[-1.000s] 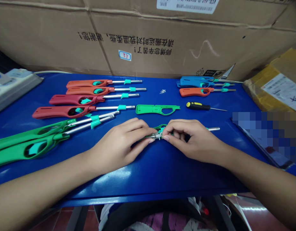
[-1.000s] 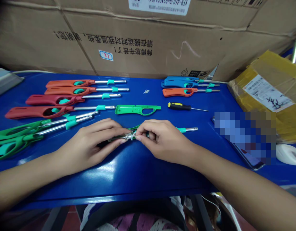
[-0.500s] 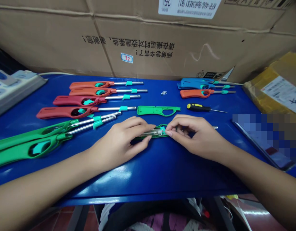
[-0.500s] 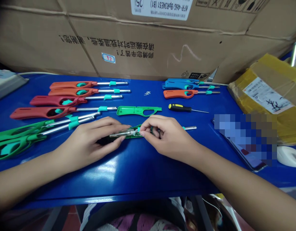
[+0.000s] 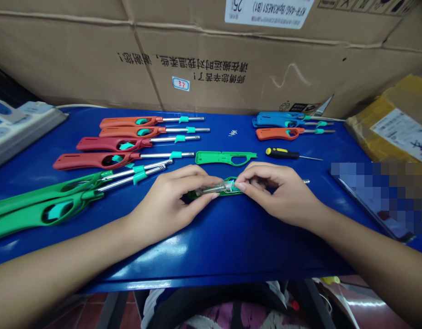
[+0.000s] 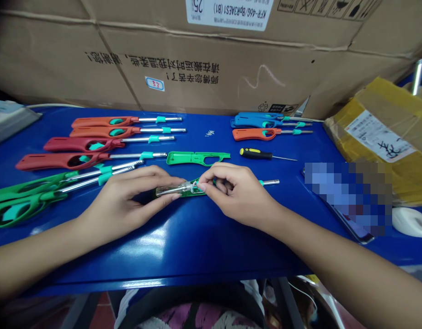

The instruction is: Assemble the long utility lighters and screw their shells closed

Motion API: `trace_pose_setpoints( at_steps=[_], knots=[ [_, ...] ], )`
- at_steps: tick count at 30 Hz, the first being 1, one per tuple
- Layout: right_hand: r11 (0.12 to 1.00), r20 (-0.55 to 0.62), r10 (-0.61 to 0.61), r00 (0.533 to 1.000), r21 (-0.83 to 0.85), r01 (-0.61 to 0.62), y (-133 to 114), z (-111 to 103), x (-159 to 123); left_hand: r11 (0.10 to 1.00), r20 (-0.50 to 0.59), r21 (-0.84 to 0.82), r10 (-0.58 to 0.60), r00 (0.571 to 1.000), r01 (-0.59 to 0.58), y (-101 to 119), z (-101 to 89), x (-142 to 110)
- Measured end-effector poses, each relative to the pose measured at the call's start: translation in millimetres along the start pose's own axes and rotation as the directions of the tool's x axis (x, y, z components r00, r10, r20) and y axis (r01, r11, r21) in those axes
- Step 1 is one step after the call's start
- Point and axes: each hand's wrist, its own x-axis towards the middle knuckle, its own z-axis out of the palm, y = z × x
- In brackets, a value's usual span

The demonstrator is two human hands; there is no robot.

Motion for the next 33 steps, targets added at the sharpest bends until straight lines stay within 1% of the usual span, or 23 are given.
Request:
trace_pose_setpoints(
  at_steps=[11, 18, 33],
  knots=[
    [0.998, 0.01, 0.029, 1.0, 0.057, -0.03, -0.2, 2.2, 1.6, 0.999, 0.0, -0.034, -0.04, 0.999, 0.04, 1.8, -0.1, 0.1],
    [0.997, -0.007, 0.038, 0.999, 0.068, -0.037, -0.4, 3.2, 1.0, 0.998, 0.007, -0.046, -0.03, 1.0, 0.03, 1.7, -0.7, 1.0],
    [0.996, -0.017, 0.052, 0.998, 0.067, -0.051, -0.1, 4.0, 0.4, 1.0, 0.0, -0.007, 0.001, 1.0, -0.001, 0.4, -1.7, 0.9]
  ],
)
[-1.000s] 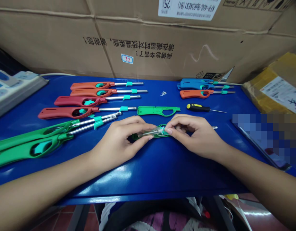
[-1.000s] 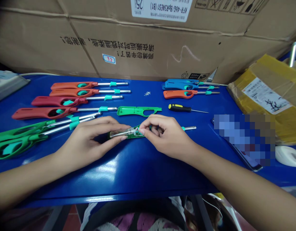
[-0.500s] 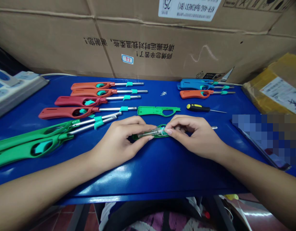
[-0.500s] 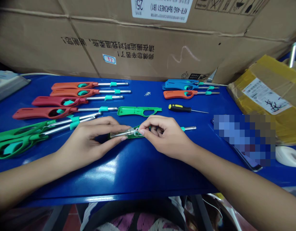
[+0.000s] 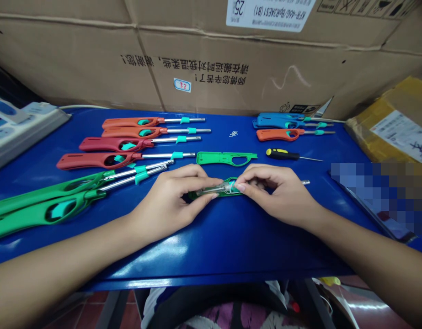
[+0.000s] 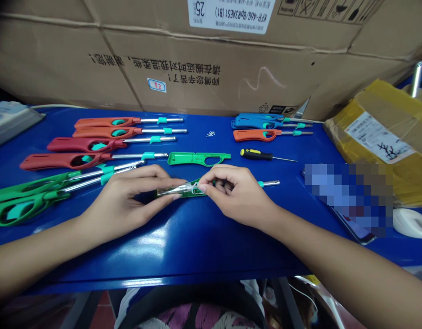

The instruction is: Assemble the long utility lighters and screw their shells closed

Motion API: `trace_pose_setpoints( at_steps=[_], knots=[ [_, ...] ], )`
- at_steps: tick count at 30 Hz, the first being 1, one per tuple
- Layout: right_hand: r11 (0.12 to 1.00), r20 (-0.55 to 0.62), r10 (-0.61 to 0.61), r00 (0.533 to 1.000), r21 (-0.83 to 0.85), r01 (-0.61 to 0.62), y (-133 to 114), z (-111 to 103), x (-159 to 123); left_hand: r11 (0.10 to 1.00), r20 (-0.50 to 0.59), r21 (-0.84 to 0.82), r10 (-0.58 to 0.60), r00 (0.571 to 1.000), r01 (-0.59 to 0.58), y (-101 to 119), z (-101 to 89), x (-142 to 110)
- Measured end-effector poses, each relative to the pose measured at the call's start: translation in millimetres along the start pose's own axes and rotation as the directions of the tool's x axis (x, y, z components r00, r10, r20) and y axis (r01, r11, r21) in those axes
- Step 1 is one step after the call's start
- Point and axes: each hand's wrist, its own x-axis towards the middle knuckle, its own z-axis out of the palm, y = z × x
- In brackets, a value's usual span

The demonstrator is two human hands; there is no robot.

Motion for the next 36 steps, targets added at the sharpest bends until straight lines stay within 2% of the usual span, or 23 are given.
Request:
trace_pose_setpoints(
  at_steps=[5, 16, 36],
  knots=[
    [1.0, -0.013, 0.029, 1.0, -0.002, -0.029, -1.0, -1.2, -0.1, 1.0, -0.017, 0.008, 0.012, 1.0, -0.012, 1.3, -1.9, 0.8],
    [0.999, 0.025, -0.005, 1.0, 0.038, 0.004, 0.9, -3.5, 0.9, 1.0, -0.011, -0.004, -0.003, 1.0, 0.003, 0.3, -0.5, -0.5],
    [0.999, 0.01, -0.007, 1.0, 0.044, 0.007, 1.1, -0.1, 0.9, 0.998, -0.043, -0.054, -0.037, 0.998, 0.035, 1.8, 0.3, 1.0]
  ],
)
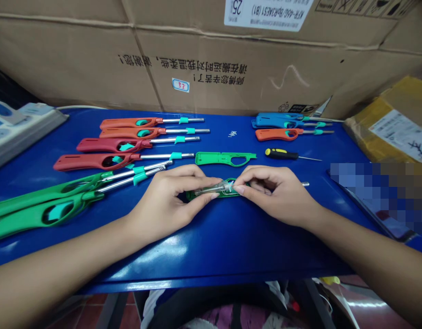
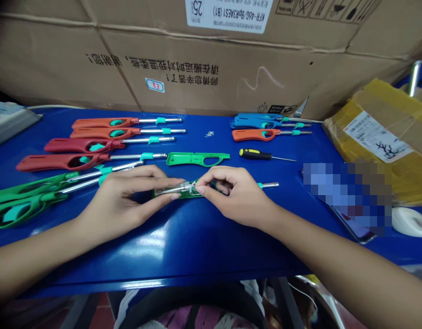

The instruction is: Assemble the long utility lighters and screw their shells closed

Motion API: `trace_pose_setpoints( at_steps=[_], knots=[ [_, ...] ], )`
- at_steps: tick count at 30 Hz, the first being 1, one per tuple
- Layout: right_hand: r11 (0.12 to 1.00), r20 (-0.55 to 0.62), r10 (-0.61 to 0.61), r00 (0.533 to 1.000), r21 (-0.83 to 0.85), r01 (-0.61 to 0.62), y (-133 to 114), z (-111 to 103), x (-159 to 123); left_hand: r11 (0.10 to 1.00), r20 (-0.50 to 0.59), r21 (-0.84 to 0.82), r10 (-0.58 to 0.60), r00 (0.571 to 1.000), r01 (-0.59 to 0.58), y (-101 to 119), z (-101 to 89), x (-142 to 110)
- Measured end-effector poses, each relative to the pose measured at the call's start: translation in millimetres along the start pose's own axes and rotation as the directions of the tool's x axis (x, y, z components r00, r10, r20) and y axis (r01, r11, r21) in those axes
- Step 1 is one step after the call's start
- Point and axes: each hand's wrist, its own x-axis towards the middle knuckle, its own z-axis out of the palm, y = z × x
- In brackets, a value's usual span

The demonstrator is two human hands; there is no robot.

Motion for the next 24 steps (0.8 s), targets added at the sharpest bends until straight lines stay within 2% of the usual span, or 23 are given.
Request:
trace_pose_setpoints(
  at_steps=[9, 24],
  knots=[
    [1.0, -0.028, 0.013, 1.0, 0.02, -0.012, 4.1, -4.2, 2.4, 0.999, 0.027, 0.031, 0.016, 1.0, -0.016, -3.1, 0.4, 0.4],
    [0.998, 0.002, 0.046, 0.999, 0.047, -0.046, 2.2, -0.5, 1.2, 0.993, 0.029, -0.06, -0.097, 0.995, 0.099, 0.0, 2.6, 0.5]
  ],
)
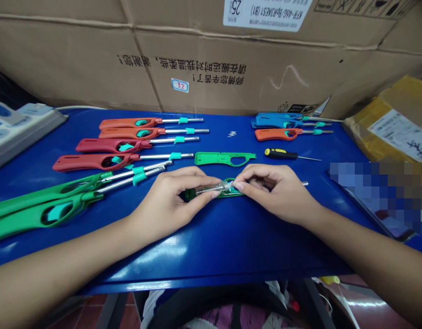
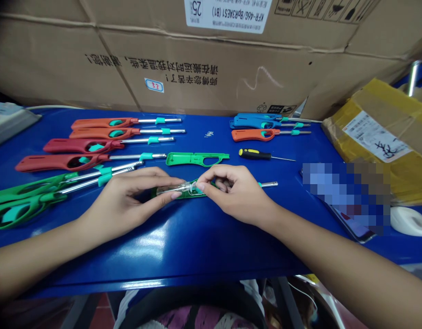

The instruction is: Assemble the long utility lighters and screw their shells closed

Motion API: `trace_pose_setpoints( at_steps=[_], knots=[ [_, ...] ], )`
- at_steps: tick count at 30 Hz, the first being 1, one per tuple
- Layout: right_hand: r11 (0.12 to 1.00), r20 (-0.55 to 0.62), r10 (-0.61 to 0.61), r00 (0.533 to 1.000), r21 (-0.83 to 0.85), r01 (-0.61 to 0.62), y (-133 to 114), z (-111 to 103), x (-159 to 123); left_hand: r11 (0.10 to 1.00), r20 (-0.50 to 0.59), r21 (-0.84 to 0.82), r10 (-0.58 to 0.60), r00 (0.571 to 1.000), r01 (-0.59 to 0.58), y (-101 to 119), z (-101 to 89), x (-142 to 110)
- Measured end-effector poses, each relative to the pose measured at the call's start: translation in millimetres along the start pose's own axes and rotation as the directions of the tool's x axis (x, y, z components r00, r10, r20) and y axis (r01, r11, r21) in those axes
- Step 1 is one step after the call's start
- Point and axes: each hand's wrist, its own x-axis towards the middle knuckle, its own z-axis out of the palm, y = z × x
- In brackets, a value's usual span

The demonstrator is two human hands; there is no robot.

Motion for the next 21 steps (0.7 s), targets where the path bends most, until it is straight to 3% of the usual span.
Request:
trace_pose_setpoints(
  at_steps=[4, 7, 10, 14, 21],
  knots=[
    [1.0, 0.009, 0.006, 1.0, -0.01, -0.006, 1, 0, 1, 0.998, 0.01, -0.027, -0.064, 0.998, 0.065, 2, 2.1, 1],
    [0.998, 0.014, -0.026, 1.0, -0.056, 0.026, 1, -2, 1, 0.999, 0.018, -0.001, -0.036, 0.999, 0.036, 2, -0.7, 2],
    [0.965, 0.005, -0.168, 0.986, -0.204, 0.165, 2, -5, 2, 0.991, 0.084, 0.1, 0.077, 0.993, -0.086, 1, -11.2, 4],
    [0.826, 0.014, -0.394, 0.919, -0.435, 0.36, 5, -9, 4, 0.949, 0.229, 0.264, 0.113, 0.967, -0.173, 1, -29.2, 9],
    [0.767, 0.132, -0.4, 0.907, -0.493, 0.41, 9, -9, 3, 0.921, 0.307, 0.343, 0.077, 0.948, -0.186, -3, -35.5, 10]
  ],
)
